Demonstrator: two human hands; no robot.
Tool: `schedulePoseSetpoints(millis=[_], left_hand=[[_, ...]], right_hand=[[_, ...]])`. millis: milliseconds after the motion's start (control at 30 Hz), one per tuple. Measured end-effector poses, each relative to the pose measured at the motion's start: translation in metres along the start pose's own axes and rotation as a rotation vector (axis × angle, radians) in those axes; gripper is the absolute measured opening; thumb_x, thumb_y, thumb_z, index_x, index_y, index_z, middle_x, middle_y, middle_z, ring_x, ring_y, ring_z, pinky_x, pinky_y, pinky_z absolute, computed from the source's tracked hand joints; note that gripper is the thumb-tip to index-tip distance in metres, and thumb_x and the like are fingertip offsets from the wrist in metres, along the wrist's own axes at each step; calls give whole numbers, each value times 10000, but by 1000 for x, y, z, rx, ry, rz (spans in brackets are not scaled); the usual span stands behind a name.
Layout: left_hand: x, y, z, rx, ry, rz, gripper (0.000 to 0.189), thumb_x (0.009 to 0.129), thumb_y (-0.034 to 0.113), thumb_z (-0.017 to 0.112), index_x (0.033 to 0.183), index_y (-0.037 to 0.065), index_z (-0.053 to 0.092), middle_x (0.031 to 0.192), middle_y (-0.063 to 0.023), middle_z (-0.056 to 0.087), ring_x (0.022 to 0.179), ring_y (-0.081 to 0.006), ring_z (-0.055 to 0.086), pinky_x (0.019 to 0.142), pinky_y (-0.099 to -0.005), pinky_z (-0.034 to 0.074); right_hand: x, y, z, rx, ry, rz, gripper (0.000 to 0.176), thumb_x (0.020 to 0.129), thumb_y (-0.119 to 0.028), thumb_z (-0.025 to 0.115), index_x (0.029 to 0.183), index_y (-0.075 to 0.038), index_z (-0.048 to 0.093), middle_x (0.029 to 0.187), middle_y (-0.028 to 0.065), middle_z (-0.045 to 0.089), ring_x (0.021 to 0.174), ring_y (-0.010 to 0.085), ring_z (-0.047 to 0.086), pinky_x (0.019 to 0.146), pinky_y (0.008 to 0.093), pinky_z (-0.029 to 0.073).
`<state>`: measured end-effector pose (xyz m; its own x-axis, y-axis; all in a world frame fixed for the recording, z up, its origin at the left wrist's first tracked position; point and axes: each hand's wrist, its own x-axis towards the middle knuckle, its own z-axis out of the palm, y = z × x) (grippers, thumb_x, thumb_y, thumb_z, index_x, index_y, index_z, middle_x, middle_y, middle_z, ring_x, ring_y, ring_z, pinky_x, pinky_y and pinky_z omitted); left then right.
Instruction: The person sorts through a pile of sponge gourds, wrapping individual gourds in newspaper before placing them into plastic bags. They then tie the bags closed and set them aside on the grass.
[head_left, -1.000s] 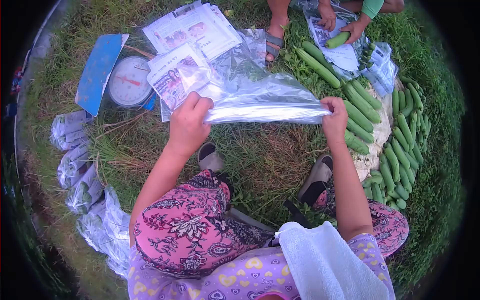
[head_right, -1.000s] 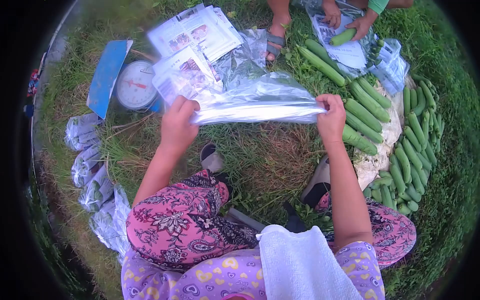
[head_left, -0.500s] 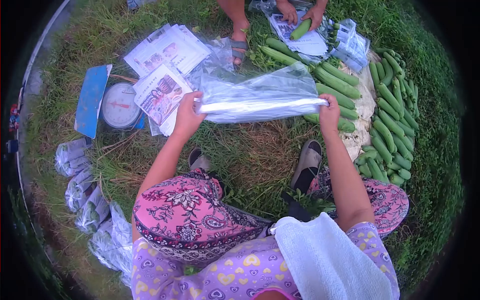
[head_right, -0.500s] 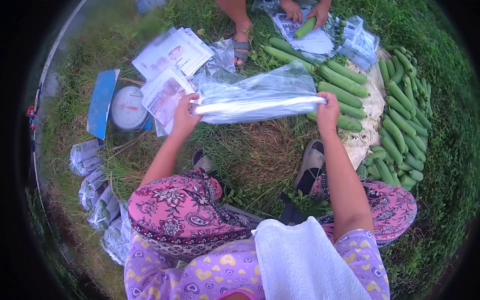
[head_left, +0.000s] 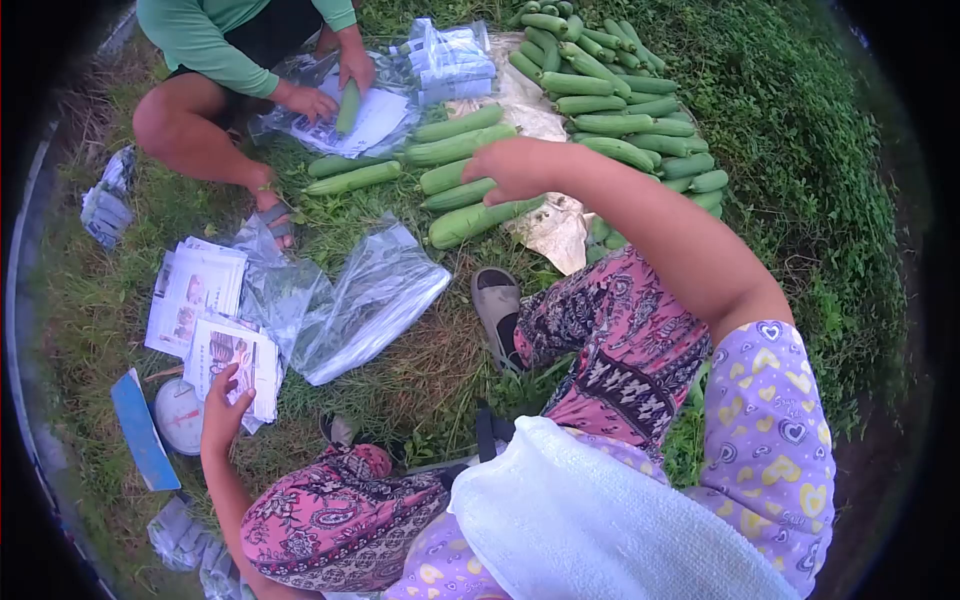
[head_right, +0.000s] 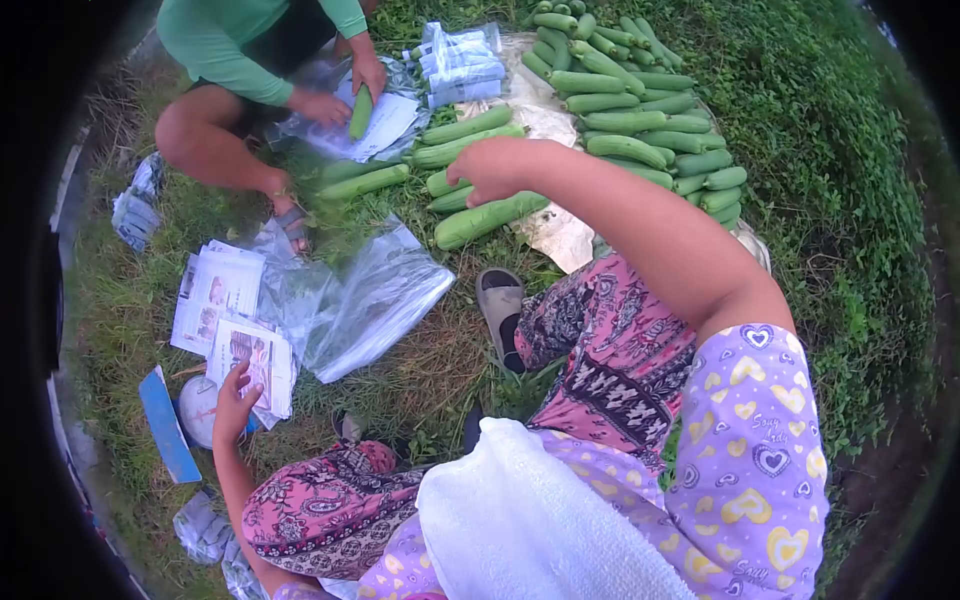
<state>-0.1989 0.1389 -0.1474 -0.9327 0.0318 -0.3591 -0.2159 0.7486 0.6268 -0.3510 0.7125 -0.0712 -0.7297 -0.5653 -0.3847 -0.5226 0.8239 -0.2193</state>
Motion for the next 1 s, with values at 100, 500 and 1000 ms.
schedulePoseSetpoints(millis=[100,500,1000], left_hand=[[-22,33,-33,86,-20,-40,592,784,133,690,1308,-14,457,1246,-162,544,1084,-277,548,911,-381,451],[-9,149,-44,247,-179,-79,535,793,75,661,1281,-41,476,1202,-167,573,1035,-251,579,854,-363,490],[37,260,29,614,-271,26,490,766,180,732,1182,-22,568,1129,-180,626,979,-298,629,821,-381,497]], right_hand=[[-80,39,-60,116,304,72,417,838,-194,638,1230,-85,549,1172,116,590,997,262,602,892,378,480],[-380,224,114,1161,1018,1028,301,914,-255,563,1175,-107,582,1070,5,637,879,94,594,745,268,464],[-278,263,258,1756,947,987,307,922,-244,546,1196,-106,533,1056,29,630,878,145,612,729,303,476]])
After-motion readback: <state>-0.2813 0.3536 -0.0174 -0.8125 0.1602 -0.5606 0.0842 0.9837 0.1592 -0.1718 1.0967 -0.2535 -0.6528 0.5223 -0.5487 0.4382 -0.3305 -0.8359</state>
